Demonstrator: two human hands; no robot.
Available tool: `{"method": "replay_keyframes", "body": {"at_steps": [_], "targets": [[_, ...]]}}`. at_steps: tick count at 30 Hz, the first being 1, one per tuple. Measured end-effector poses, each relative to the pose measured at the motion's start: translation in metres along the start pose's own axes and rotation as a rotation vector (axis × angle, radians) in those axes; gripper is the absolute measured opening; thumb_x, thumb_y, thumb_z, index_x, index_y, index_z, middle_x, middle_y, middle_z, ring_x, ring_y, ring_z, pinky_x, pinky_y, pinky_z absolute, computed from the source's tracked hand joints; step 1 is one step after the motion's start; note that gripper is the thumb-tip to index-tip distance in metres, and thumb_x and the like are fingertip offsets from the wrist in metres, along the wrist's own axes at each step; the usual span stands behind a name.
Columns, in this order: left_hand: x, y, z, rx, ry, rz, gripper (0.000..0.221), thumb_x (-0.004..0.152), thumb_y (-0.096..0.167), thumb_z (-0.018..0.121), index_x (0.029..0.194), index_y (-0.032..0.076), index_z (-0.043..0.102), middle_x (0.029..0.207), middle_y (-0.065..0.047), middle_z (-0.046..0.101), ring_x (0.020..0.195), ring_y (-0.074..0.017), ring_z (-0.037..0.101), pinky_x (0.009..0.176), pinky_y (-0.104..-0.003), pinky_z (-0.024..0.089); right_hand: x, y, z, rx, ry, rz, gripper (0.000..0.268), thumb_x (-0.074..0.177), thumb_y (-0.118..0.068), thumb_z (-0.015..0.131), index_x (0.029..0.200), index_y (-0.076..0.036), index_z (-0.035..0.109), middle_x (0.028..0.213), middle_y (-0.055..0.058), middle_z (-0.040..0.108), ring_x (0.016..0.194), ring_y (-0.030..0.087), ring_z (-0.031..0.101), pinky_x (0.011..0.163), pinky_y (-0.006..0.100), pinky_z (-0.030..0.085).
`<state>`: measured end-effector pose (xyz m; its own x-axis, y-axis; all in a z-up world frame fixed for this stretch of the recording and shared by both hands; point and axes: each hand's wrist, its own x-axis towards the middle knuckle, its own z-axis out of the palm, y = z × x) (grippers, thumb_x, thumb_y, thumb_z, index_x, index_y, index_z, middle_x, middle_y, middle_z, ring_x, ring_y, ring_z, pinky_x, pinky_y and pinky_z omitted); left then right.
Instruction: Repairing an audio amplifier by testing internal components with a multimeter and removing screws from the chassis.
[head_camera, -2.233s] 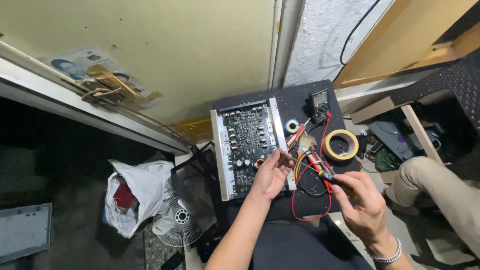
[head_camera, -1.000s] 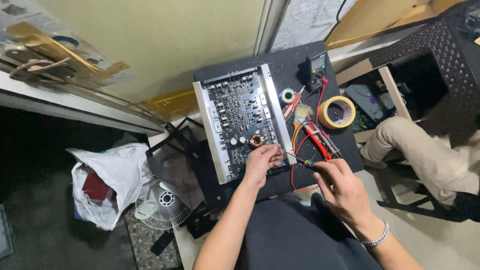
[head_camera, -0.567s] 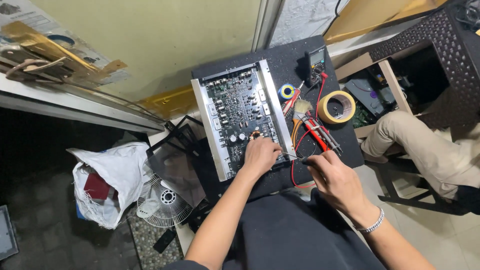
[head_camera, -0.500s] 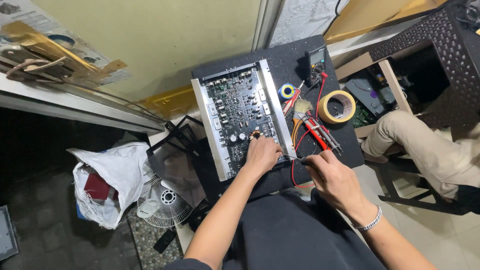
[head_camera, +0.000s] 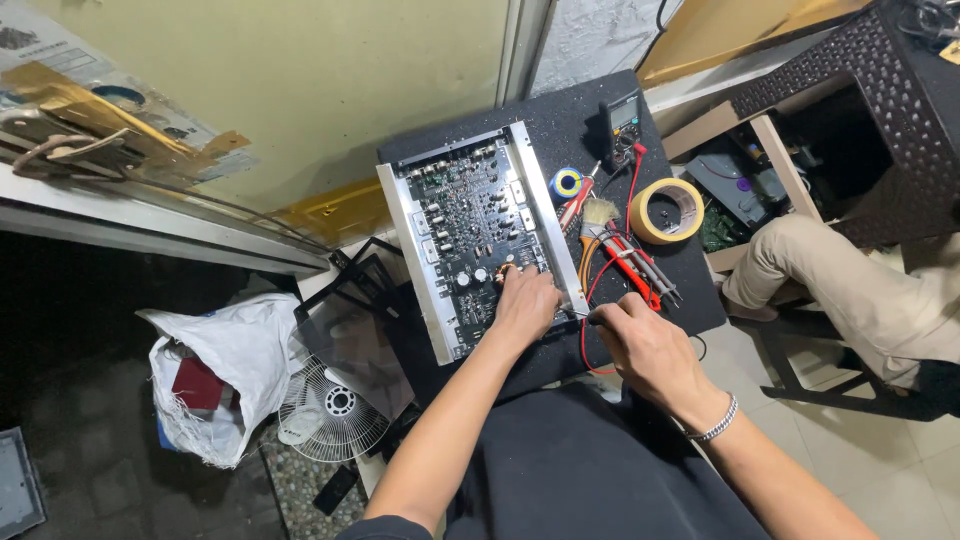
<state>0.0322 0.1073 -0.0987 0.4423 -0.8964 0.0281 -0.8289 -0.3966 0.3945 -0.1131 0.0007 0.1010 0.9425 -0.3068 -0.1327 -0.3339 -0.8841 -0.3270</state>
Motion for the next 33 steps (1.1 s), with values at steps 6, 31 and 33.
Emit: {"method": "replay_keyframes", "body": {"at_steps": [6, 31, 33], "targets": [[-0.013, 0.01, -0.044, -0.078, 0.028, -0.023, 0.019, 0.088, 0.019, 0.061, 0.08, 0.02, 0.078, 0.081, -0.002, 0.06, 0.085, -0.0251, 0.056, 0.083, -0.042, 0.042, 0.017, 0.013, 0.012, -0.167, -0.015, -0.255, 0.009, 0.099, -0.022, 0.052, 0.094, -0.02, 0.06, 0.092, 0.005, 0.055, 0.073, 0.032, 0.065, 0.051, 0.04, 0.054], [-0.029, 0.01, -0.002, -0.326, 0.477, 0.053, 0.024, 0.094, 0.032, 0.067, 0.073, 0.022, 0.059, 0.066, 0.007, 0.062, 0.075, -0.0162, 0.067, 0.083, -0.031, 0.047, 0.056, -0.034, -0.037, -0.163, -0.216, -0.322, 0.019, 0.093, -0.022, 0.066, 0.104, -0.01, 0.056, 0.103, 0.015, 0.063, 0.066, 0.035, 0.074, 0.056, 0.047, 0.059], [-0.031, 0.018, -0.02, -0.272, 0.467, 0.066, 0.022, 0.094, 0.031, 0.066, 0.075, 0.022, 0.06, 0.069, 0.006, 0.064, 0.078, -0.0164, 0.067, 0.083, -0.033, 0.047, 0.057, -0.021, -0.026, -0.2, -0.228, -0.383, 0.009, 0.094, -0.015, 0.061, 0.101, -0.012, 0.058, 0.102, 0.013, 0.062, 0.065, 0.033, 0.073, 0.056, 0.045, 0.059]]}}
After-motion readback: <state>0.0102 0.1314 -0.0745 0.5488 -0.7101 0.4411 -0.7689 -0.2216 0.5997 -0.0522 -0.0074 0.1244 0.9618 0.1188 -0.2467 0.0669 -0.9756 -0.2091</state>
